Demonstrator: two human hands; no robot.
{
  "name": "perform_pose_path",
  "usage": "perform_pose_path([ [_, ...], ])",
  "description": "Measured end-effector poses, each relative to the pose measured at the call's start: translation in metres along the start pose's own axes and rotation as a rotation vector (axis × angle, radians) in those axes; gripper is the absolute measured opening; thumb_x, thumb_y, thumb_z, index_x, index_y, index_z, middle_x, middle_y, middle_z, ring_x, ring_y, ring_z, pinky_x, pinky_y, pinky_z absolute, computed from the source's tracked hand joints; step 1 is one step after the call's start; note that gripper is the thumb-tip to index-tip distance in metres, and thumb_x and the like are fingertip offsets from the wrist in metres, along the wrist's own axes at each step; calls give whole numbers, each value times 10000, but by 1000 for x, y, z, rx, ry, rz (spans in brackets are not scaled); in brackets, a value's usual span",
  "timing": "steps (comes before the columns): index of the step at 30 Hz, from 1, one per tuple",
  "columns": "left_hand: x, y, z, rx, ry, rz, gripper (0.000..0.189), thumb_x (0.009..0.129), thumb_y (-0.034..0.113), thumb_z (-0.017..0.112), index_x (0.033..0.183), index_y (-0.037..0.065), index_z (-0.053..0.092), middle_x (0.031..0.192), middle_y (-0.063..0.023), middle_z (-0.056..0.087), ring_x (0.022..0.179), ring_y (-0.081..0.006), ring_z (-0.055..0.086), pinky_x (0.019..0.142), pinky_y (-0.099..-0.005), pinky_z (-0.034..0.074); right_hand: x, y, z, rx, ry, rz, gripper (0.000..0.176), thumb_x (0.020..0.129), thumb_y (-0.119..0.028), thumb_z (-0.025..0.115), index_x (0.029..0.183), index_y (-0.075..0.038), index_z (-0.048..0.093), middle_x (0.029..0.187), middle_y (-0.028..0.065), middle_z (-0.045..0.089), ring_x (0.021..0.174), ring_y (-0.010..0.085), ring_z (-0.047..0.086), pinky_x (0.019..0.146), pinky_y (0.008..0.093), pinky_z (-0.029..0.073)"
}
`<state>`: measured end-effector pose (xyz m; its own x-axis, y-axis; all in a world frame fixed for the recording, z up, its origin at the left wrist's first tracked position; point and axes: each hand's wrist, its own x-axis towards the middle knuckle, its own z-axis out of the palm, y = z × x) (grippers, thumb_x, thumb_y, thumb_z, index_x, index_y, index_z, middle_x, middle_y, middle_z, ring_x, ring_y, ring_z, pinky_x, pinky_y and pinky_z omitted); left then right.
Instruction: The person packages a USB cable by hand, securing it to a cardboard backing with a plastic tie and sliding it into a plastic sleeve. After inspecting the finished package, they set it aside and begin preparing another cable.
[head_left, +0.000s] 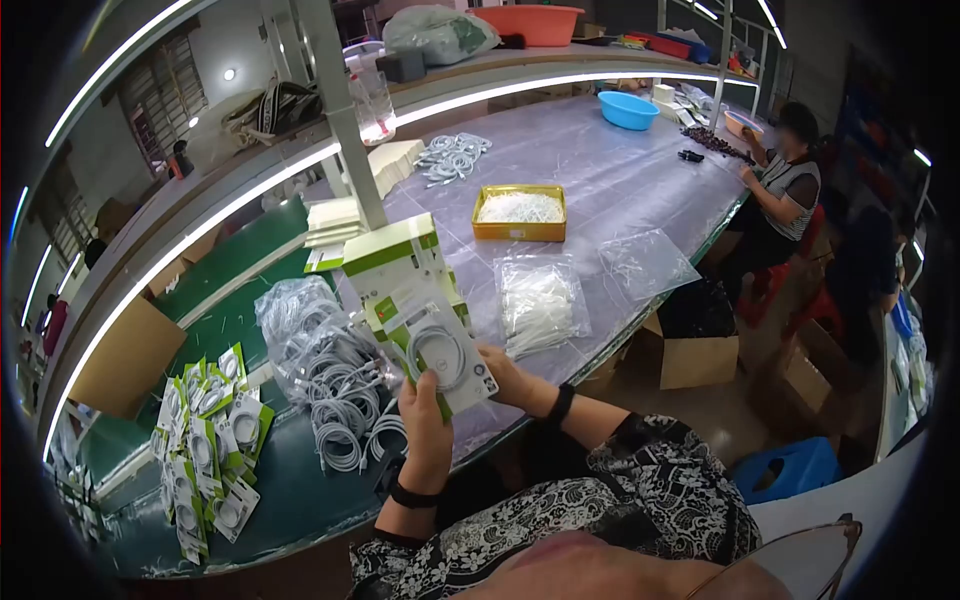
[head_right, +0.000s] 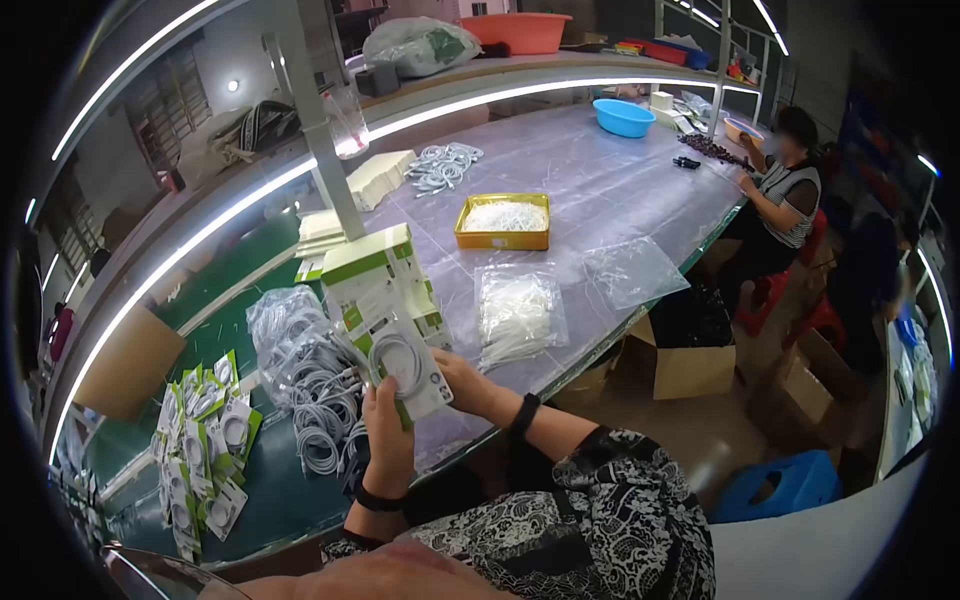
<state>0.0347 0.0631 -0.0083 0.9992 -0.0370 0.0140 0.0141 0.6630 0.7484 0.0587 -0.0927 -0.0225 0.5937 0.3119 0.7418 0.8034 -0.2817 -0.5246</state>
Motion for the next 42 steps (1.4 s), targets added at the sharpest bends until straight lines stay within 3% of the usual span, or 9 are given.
perform_pose_path([
  [4, 0, 6, -20, -19, 0, -8, 252, 931, 138, 518, 1148, 11, 539, 1062, -59, 614, 900, -139, 617, 801, -272, 501, -21, 8, 39, 88, -22, 215, 316, 801, 78, 537, 1107, 12, 574, 1059, 193, 620, 1023, 367, 596, 844, 361, 489],
  [10, 3, 43, -65, 125, 116, 209, 283, 927, 159, 571, 1154, -5, 530, 1009, -35, 613, 864, -90, 569, 765, -243, 463, -32, 29, 52, 141, -16, 511, 37, 846, 15, 582, 876, -7, 585, 740, 109, 572, 614, 178, 519, 577, 283, 433],
  [16, 8, 99, -141, 538, 225, 348, 326, 942, 262, 576, 1134, 2, 532, 985, -41, 625, 864, -96, 594, 755, -256, 487, -58, 41, 60, -103, -108, 321, 74, 887, -66, 602, 841, -10, 590, 693, 59, 550, 622, 123, 524, 577, 269, 436],
  [20, 1, 124, -185, 31, 110, 233, 397, 953, 347, 538, 1164, 11, 523, 1017, -70, 632, 896, -141, 632, 756, -297, 534, -58, 40, 66, -141, -172, 362, 49, 903, -63, 573, 892, -16, 582, 755, 56, 568, 620, 110, 518, 586, 249, 447],
  [22, -1, 117, -189, -57, 39, 213, 416, 960, 360, 513, 1192, 14, 513, 1049, -88, 631, 919, -166, 642, 766, -326, 554, -51, 38, 74, 212, -12, 726, 115, 910, -52, 551, 1019, -22, 571, 901, 59, 591, 612, 108, 507, 586, 232, 449],
  [24, -2, 104, -185, -110, -3, 172, 426, 964, 366, 500, 1206, 16, 508, 1064, -98, 631, 931, -178, 648, 770, -341, 564, 4, -27, 82, 298, 44, 550, 225, 923, -29, 507, 1146, -34, 540, 1043, 56, 582, 611, 89, 492, 598, 214, 457],
  [29, -13, 88, -157, -165, -69, 90, 435, 966, 354, 501, 1237, 14, 499, 1101, -104, 627, 962, -179, 640, 804, -326, 548, 88, -83, 108, -119, 53, -35, 271, 856, 52, 487, 1113, -3, 556, 1035, 164, 601, 674, 267, 596, 629, 330, 502],
  [38, -21, 72, -150, -487, -23, -76, 386, 971, 269, 495, 1240, -8, 480, 1038, -95, 628, 905, -154, 636, 757, -293, 531, 65, -7, 155, -1, -266, -123, 87, 881, -31, 533, 941, -20, 594, 806, 172, 611, 778, 361, 594, 668, 388, 484],
  [42, -19, 78, -185, -816, -266, -112, 334, 970, 225, 480, 1180, -34, 486, 808, -55, 572, 658, -124, 584, 587, -252, 472, 40, -6, 132, 142, -221, 358, 95, 893, -76, 553, 951, -8, 585, 817, 172, 605, 766, 349, 592, 672, 376, 476],
])
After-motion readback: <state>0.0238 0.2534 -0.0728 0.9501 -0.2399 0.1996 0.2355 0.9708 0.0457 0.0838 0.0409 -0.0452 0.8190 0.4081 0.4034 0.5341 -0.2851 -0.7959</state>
